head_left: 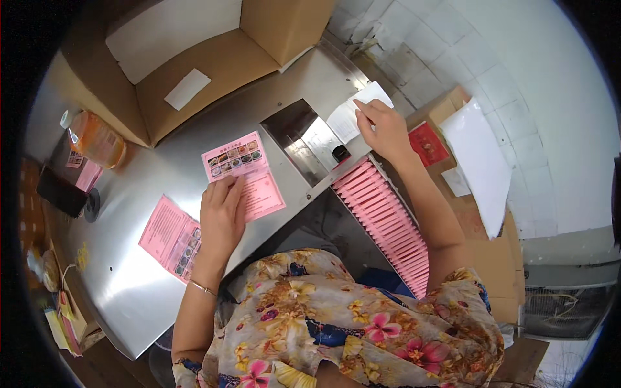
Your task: Organize and package white rectangular blocks and pink instruction sheets into containers or onto a workspace.
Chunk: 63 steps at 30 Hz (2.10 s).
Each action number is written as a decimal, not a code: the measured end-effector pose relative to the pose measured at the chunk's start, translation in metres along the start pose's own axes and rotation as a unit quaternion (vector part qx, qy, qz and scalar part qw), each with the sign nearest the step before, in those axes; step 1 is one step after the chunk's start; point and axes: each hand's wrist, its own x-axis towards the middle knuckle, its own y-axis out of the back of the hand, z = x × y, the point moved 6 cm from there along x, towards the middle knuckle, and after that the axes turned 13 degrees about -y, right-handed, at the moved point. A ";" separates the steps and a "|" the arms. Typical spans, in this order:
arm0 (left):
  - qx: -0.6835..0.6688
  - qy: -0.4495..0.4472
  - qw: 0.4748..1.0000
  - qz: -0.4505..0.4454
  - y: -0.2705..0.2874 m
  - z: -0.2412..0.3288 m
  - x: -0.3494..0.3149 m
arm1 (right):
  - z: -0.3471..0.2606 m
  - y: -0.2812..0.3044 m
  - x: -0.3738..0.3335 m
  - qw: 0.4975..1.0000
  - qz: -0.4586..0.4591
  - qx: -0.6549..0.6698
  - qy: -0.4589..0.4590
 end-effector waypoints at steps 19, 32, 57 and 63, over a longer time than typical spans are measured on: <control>0.010 0.031 0.999 0.026 0.016 0.013 -0.033 | -0.117 -0.075 -0.037 0.955 -0.264 -0.008 0.138; -0.149 0.047 0.987 0.029 0.016 0.016 -0.029 | -0.078 -0.097 -0.089 0.858 -0.216 0.439 -0.155; -0.003 -0.087 0.996 0.005 0.003 0.049 -0.025 | -0.191 -0.117 -0.076 0.932 -0.232 -0.019 0.278; -0.007 -0.051 0.999 0.001 0.000 0.049 -0.027 | -0.191 -0.091 -0.093 0.942 -0.127 -0.015 0.312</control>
